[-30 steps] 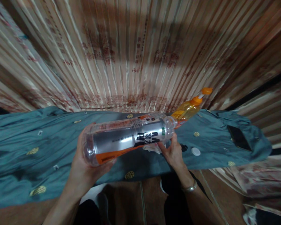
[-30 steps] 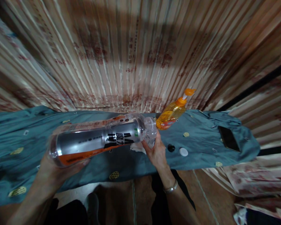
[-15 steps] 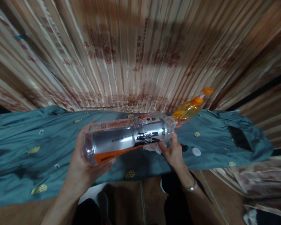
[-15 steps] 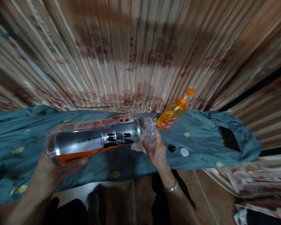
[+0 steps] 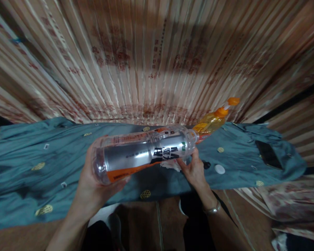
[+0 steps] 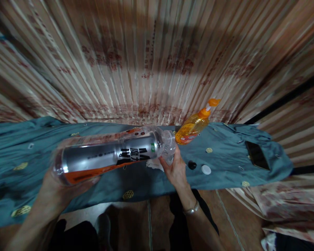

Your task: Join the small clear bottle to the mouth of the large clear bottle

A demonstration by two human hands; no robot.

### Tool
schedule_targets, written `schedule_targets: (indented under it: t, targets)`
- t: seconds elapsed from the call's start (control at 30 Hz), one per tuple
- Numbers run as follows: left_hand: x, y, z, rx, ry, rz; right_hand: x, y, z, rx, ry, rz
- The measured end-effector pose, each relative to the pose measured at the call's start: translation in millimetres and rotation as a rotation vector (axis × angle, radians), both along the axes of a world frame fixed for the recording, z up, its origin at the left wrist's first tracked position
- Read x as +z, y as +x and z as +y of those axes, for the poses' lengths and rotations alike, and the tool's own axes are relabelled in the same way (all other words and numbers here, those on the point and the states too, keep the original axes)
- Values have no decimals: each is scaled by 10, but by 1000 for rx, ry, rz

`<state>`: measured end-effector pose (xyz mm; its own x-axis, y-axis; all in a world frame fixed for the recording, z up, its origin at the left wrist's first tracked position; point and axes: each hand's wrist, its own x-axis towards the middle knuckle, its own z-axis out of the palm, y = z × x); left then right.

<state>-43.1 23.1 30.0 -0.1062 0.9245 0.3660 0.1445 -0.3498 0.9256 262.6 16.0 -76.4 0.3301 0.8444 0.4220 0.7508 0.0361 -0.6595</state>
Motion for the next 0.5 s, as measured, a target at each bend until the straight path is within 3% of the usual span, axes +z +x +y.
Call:
schedule_targets:
  t: [0.5]
  targets:
    - [28, -26, -1, -8, -52, 12, 22, -8, -1, 21, 4, 2]
